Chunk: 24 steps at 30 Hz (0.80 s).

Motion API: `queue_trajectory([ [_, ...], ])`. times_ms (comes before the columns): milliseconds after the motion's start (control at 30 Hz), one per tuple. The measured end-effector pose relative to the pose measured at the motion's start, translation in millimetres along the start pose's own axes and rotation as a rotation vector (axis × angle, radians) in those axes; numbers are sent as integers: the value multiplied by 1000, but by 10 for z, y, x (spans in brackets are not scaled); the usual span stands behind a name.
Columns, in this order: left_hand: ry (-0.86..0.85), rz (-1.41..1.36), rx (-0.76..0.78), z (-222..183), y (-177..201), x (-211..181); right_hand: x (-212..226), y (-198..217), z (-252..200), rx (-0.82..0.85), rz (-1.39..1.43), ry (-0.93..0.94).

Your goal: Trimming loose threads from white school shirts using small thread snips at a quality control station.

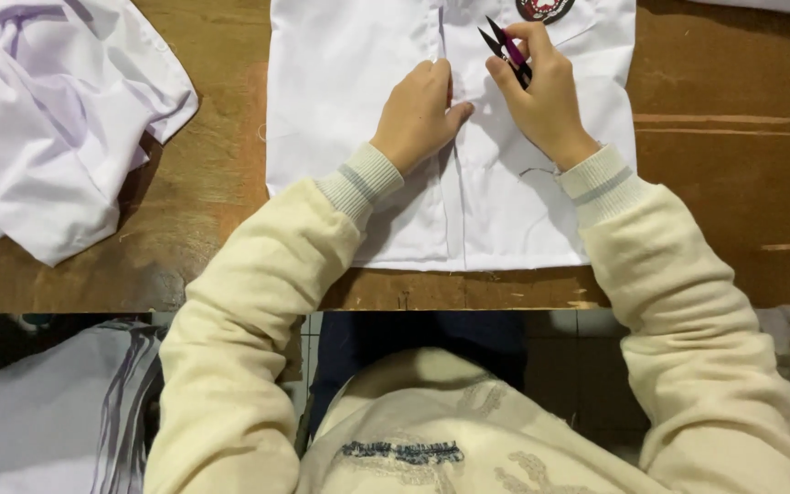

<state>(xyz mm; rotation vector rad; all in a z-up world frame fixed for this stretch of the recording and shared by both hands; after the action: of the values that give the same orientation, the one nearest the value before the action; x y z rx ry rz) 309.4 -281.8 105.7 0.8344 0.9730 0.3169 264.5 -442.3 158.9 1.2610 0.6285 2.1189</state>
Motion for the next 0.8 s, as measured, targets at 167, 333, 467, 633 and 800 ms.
queue_trajectory([
  [167,45,-43,65,-9,106,-47,36,47,4,-69,-21,45],
  [333,35,108,-85,-68,-8,-99,44,89,-5,-73,-261,105],
  [467,-14,140,-147,-108,1,-173,52,116,5,-30,-309,137],
  [633,-28,92,-152,-97,12,-146,48,88,-4,29,-420,196],
  [800,10,108,-132,-68,-92,-64,49,87,-20,47,-438,234],
])
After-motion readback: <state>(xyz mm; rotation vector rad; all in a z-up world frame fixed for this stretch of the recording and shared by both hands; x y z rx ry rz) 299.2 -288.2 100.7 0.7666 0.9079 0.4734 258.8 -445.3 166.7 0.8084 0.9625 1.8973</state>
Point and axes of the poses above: each hand's wrist, its own z-axis towards the middle knuckle, its own y-axis out of the back of the hand, x = y × z, the point moved 5 cm from there along z, towards the middle knuckle
